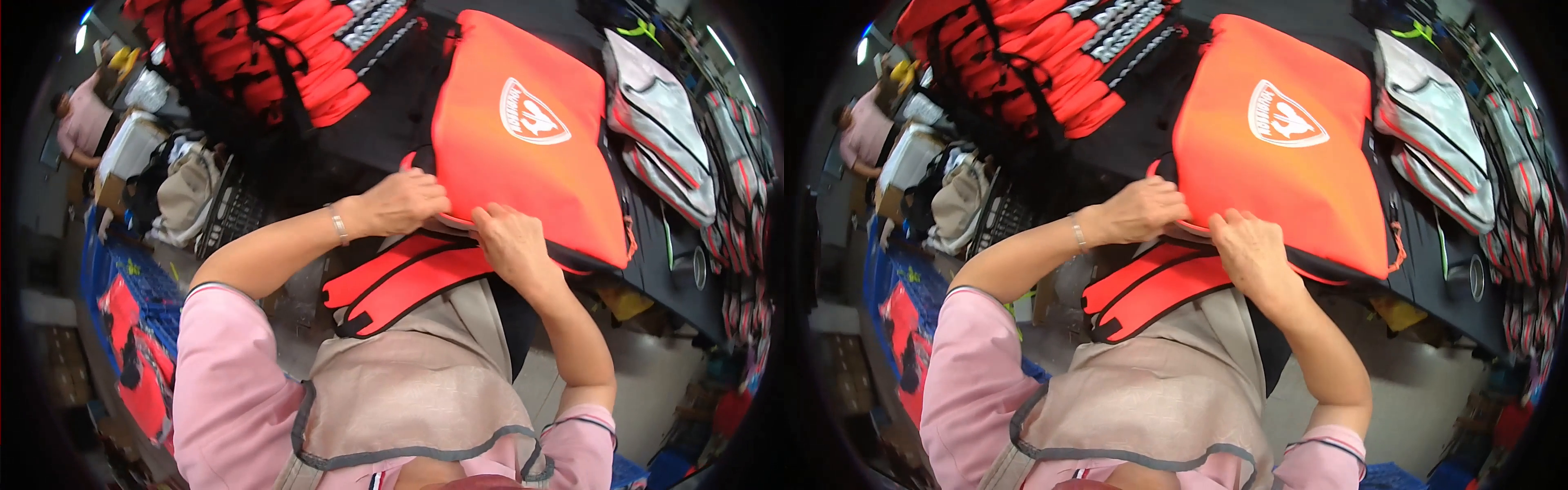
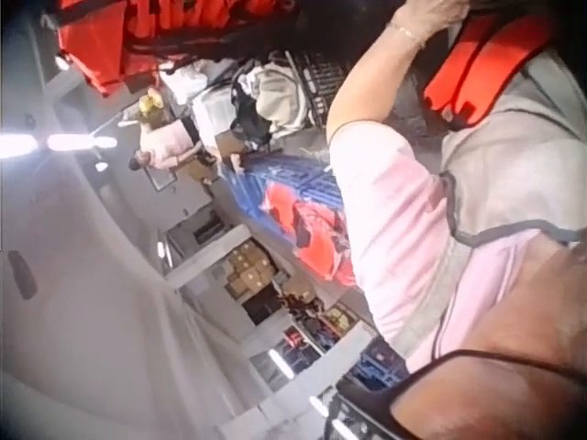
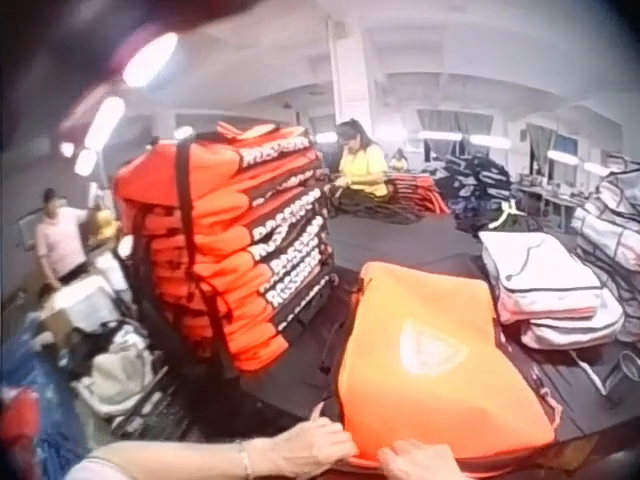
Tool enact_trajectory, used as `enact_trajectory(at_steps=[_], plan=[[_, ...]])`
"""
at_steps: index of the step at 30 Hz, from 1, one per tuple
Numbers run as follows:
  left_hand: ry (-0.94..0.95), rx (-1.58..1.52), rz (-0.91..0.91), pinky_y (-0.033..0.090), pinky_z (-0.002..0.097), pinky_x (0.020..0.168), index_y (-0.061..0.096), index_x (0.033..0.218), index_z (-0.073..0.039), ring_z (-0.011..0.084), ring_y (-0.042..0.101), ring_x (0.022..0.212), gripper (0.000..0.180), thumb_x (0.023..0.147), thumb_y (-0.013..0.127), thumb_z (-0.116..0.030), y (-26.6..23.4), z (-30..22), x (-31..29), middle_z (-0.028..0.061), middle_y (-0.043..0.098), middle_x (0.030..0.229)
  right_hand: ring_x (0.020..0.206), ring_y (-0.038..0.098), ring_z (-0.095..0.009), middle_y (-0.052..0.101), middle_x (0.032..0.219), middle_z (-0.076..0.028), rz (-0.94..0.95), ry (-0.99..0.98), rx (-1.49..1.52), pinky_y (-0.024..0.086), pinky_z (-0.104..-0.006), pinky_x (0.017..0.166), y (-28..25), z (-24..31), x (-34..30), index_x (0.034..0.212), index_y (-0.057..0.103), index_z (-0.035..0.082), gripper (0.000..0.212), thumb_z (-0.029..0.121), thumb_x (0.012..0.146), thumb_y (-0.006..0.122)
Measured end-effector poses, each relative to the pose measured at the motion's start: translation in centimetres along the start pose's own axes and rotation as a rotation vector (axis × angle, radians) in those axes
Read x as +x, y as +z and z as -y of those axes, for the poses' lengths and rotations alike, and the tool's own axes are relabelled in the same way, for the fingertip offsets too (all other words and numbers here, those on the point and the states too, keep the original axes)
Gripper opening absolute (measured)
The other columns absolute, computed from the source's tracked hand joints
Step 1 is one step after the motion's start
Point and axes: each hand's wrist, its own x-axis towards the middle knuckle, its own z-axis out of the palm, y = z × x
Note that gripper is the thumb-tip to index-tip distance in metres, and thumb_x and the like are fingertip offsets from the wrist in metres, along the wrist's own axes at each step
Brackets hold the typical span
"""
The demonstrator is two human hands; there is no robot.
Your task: Inspecting a red backpack by trimming loose threads and cleaning small marks from the surface.
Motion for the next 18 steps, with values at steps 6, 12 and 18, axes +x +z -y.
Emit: enact_trajectory(at_steps=[6,12,18], plan=[[0.178,-0.031,-0.171,0.047,0.0373,0.07,0.056,0.085,-0.007,0.0264,0.06,0.081,0.017,0.073,0.067,-0.012,-1.0,0.1,0.5,0.0074,0.057,0.084,0.08,0.066,-0.029,0.061,0.082,-0.012,0.025,0.024,-0.089,0.054,-0.0411,0.063,-1.6,3.8,2.0,0.09,0.059,0.005,0.012,0.009,0.081,0.065],[0.17,-0.215,-0.058,0.052,0.04,0.067,0.056,0.086,-0.006,0.0283,0.063,0.08,0.023,0.079,0.07,-0.022,-5.9,-4.0,0.0,0.009,0.059,0.085,0.071,0.062,-0.039,0.062,0.078,-0.017,0.245,-0.052,0.283,0.048,-0.0472,0.061,-7.1,2.8,0.1,0.085,0.06,0.001,0.022,0.011,0.074,0.077],[0.232,0.162,-0.518,0.052,0.0323,0.059,0.054,0.078,-0.009,0.0214,0.062,0.072,0.009,0.075,0.062,-0.01,-11.2,-3.8,4.5,0.0047,0.055,0.077,0.068,0.058,-0.04,0.057,0.076,-0.017,-0.171,-0.12,0.065,0.046,-0.0434,0.059,-14.5,2.3,0.5,0.088,0.061,0.001,0.022,0.003,0.07,0.074]])
